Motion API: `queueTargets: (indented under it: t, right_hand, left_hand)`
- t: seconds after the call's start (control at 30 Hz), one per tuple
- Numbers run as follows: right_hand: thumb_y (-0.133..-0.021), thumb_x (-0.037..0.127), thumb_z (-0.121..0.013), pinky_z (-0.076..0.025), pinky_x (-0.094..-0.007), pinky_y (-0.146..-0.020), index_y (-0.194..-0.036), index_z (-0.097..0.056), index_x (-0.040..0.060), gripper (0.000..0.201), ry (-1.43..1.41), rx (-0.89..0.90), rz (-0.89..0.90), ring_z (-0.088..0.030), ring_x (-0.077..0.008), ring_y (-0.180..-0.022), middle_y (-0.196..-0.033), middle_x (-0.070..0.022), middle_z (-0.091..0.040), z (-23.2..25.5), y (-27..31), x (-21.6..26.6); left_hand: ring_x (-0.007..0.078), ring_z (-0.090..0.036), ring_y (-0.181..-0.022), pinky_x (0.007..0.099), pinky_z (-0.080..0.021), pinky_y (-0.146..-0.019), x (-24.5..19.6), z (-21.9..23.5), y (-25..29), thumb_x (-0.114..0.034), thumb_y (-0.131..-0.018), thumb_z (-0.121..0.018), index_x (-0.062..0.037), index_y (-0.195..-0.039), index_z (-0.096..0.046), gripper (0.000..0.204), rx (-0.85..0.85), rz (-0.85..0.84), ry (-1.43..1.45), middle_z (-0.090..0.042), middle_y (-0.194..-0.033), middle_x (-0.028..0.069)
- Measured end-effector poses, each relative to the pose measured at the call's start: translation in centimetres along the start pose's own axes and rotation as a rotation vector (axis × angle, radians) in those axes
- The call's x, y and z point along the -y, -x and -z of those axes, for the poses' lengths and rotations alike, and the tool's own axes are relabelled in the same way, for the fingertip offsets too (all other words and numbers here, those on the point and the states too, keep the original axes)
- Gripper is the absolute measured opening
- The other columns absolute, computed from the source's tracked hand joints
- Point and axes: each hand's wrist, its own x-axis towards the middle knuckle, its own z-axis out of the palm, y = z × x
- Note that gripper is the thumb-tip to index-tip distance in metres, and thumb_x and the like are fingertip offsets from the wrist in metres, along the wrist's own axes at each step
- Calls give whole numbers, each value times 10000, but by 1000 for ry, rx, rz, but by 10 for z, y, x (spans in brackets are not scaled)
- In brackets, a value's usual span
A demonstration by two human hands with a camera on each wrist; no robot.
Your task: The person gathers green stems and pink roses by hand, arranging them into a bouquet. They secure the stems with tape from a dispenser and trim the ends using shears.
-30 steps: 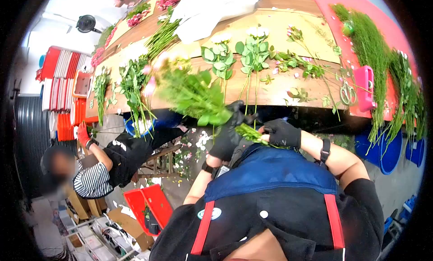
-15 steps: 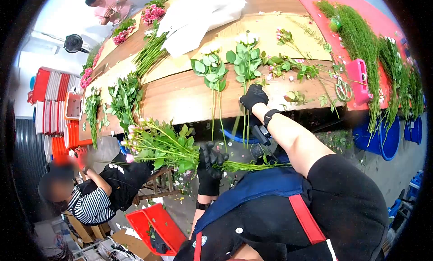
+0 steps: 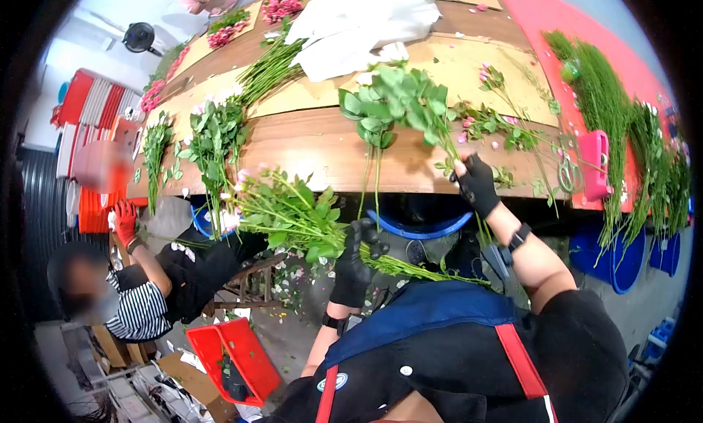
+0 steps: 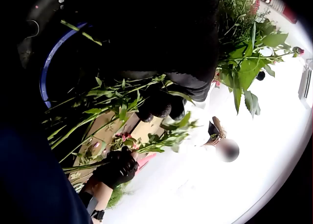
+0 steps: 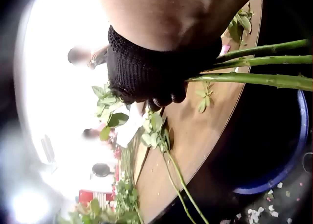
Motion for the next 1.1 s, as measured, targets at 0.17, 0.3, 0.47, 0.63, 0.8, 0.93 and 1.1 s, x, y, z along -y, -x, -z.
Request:
queueTargets:
  t: [0.17,0.3,0.47,0.63,0.8,0.93,1.1]
  right_hand:
    - [-905,148,-595,-448,-264,-605,-971,-614,6,158,-40,273,-73,-547,-94,-640,-706,-34,-595,-12,52,59]
    - [-884,156,-625,-482,-293,-609,-950,-627,-2,171,-14,527,-9,-600,-136,-650,-728,-92,-630,-25,79,74]
    - [-866,156,-616,-485,-350,-613,-857,-648,-1,160,45,734,264,-613,-271,-653,-744,-135,-627,-33,72,82]
    - [-874,144,-596,-474,-359,-614,-875,-661,2,155,-41,630,312,-604,-279,-674,-743,-138,-620,-49,73,100]
    - [-876,152,-594,-473,-357,-612,-852,-672,12,161,-29,716,292,-606,-272,-673,-757,-139,-626,-60,65,111]
    - [-875,153,-600,-479,-339,-615,-826,-675,18,162,95,852,321,-621,-257,-683,-758,-128,-635,-62,55,114]
    - [-871,159,-600,-446,-353,-567,-824,-672,32,153,-118,659,348,-578,-286,-616,-690,-133,-596,-80,59,129]
  left_hand:
    - [156,-545,-809,342,-483,-817,-6,-11,19,-274,-975,-498,-50,-1228,-539,341,140,-220,-580,-598,-1148,111]
    - [257,-523,-1118,380,-435,-942,-6,18,37,-203,-886,-567,-50,-1334,-447,488,195,-230,-1509,-528,-1301,165]
    - [313,-487,-1238,423,-419,-986,39,101,38,-259,-831,-610,-105,-1272,-568,470,177,-57,-1329,-539,-1308,157]
    - [297,-498,-1227,406,-426,-978,36,109,40,-266,-874,-583,-124,-1269,-579,420,364,-452,-1936,-555,-1292,145]
    - [273,-505,-1216,392,-420,-986,21,72,37,-270,-890,-576,-109,-1297,-538,440,161,-314,-1199,-543,-1303,142]
    - [260,-509,-1203,381,-426,-982,8,45,32,-240,-912,-553,-85,-1322,-497,443,152,-387,-1025,-533,-1307,143]
    - [245,-515,-1186,366,-433,-977,-1,33,31,-202,-939,-523,-54,-1354,-445,448,136,-436,-972,-521,-1313,144]
